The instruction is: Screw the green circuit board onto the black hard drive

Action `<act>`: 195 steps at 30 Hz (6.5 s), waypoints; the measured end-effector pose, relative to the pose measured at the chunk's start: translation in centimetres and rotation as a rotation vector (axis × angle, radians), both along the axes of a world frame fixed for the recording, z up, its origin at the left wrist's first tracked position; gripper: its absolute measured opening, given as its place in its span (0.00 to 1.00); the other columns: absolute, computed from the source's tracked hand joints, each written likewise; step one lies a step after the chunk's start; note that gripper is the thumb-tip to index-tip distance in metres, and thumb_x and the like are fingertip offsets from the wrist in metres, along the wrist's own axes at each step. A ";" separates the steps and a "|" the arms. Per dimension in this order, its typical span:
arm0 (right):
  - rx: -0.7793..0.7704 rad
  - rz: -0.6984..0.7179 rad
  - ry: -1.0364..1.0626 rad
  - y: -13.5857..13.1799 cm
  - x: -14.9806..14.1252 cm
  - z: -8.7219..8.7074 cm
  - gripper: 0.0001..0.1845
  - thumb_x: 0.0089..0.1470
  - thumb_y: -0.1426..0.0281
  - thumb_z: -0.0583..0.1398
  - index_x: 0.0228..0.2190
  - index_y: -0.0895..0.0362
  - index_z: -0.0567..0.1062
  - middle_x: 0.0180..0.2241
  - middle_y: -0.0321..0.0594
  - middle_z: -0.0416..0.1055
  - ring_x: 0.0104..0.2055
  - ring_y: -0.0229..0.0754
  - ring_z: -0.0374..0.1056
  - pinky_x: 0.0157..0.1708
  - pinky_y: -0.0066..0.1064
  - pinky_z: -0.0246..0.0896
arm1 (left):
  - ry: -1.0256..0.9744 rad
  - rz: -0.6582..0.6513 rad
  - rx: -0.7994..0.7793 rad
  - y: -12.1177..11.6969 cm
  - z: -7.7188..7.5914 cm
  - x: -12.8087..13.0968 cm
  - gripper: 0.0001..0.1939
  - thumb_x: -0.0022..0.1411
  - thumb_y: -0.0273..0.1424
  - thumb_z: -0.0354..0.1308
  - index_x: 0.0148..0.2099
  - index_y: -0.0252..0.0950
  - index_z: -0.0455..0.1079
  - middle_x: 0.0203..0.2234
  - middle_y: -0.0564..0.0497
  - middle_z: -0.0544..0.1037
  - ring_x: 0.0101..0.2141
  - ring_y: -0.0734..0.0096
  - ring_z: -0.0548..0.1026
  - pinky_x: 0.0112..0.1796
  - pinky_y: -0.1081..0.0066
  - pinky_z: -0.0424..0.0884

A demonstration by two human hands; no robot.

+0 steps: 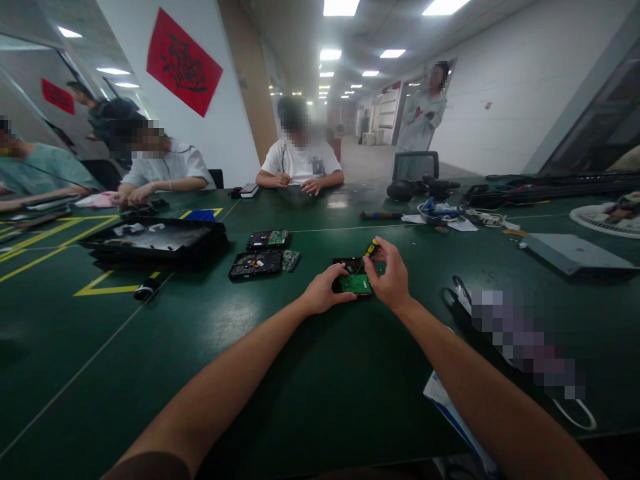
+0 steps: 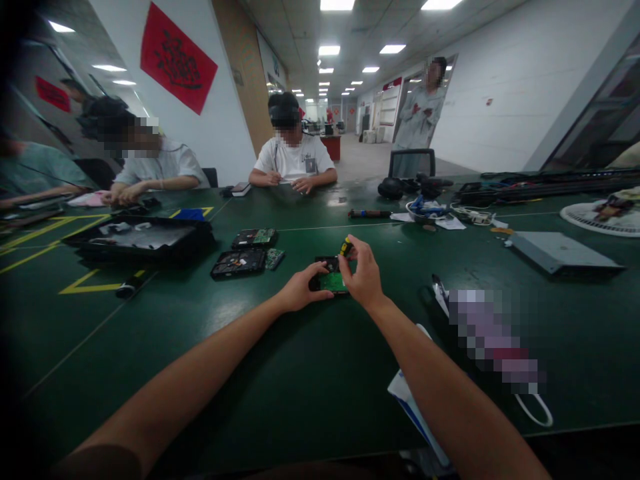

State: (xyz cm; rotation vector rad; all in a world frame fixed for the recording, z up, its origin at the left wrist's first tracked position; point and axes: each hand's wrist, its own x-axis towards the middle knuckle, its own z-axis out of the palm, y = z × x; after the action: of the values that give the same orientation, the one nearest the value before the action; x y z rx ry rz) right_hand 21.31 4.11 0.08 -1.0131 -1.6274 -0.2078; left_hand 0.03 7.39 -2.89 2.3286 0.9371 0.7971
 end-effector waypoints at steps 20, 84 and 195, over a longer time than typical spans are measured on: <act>-0.036 0.000 -0.015 0.3 0.2 -0.3 0.33 0.61 0.67 0.60 0.65 0.52 0.56 0.53 0.51 0.68 0.40 0.47 0.73 0.43 0.48 0.76 | 0.002 0.000 -0.001 0.0 0.1 0.0 0.33 0.52 0.46 0.70 0.57 0.42 0.67 0.65 0.42 0.66 0.65 0.50 0.63 0.63 0.51 0.62; -0.010 0.026 -0.066 -0.4 -0.2 0.3 0.36 0.60 0.69 0.60 0.66 0.52 0.56 0.53 0.51 0.67 0.47 0.51 0.70 0.45 0.47 0.75 | 0.006 0.002 0.021 0.1 -0.1 0.0 0.33 0.52 0.46 0.70 0.57 0.42 0.68 0.63 0.42 0.67 0.64 0.50 0.64 0.62 0.51 0.63; -0.026 0.049 0.000 0.4 0.5 -0.5 0.33 0.62 0.69 0.58 0.65 0.49 0.56 0.56 0.50 0.64 0.47 0.48 0.71 0.44 0.45 0.76 | 0.007 -0.010 0.030 0.2 0.0 0.7 0.31 0.53 0.45 0.70 0.56 0.41 0.67 0.63 0.43 0.68 0.64 0.52 0.65 0.62 0.53 0.64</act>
State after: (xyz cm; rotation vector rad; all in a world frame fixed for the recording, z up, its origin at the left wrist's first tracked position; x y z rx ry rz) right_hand 21.77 4.48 -0.43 -0.9923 -1.6570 -0.1542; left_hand 0.76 7.56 -2.93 2.3613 0.9223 0.8042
